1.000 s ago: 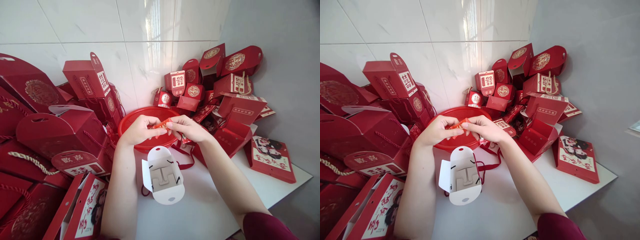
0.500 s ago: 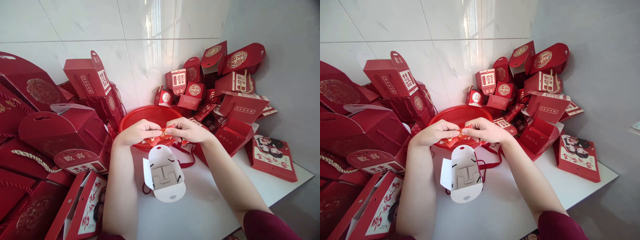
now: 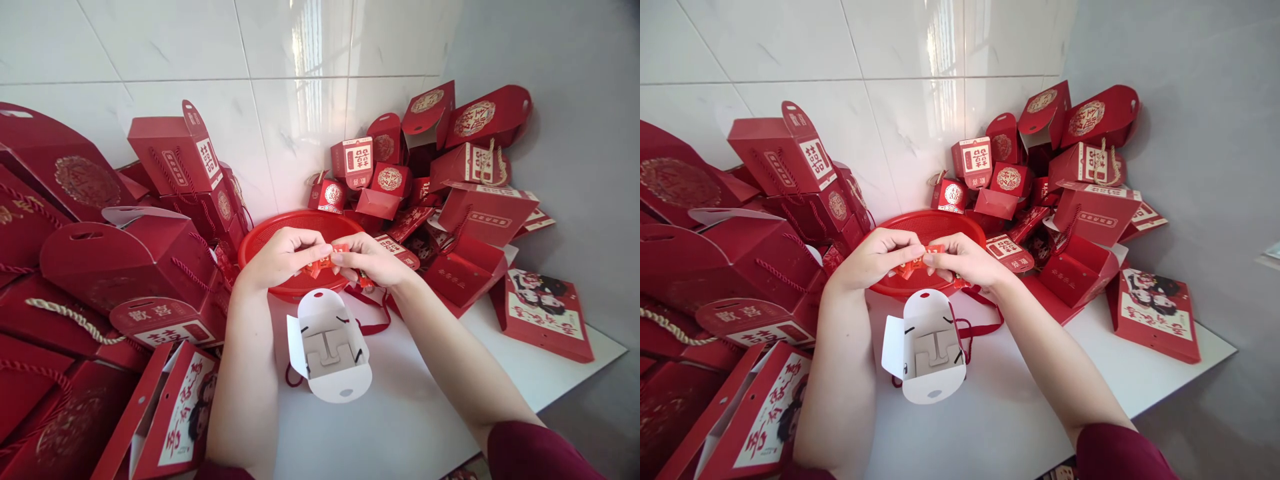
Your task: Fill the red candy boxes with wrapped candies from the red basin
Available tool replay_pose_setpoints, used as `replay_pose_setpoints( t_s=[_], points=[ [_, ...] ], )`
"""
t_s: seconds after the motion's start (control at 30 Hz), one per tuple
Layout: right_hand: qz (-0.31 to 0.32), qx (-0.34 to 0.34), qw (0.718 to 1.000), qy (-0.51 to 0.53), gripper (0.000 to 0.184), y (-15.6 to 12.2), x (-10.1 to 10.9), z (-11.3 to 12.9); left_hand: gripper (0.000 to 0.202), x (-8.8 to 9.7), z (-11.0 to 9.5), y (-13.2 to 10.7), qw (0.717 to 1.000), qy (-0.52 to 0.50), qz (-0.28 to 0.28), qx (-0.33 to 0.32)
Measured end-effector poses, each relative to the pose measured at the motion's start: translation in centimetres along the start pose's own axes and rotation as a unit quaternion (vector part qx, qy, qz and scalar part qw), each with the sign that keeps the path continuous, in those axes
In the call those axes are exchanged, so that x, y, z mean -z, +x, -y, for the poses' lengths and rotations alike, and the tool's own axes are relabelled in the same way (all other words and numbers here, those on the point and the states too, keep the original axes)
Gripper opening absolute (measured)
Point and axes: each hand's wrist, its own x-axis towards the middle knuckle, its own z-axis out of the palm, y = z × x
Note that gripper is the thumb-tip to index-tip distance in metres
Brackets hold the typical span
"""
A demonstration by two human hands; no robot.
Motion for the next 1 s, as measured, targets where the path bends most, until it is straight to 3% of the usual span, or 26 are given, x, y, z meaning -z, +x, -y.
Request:
replay_pose_setpoints(
  t_s=[0.53,0.83,1.0],
  points=[
    [0.033,0.081,0.993,-0.075,0.034,-0.8,-0.7,1.5,0.033,0.2,-0.9,-0.8,0.997,-0.063,0.036,0.013],
    [0.057,0.066,0.991,-0.102,0.029,-1.2,-0.4,2.3,0.034,0.1,-1.0,-0.7,0.997,-0.071,0.041,-0.007],
    [0.023,0.040,0.996,-0.072,0.033,-1.1,-0.7,2.3,0.032,0.4,-1.9,-1.2,0.999,-0.039,0.022,-0.021]
  ],
)
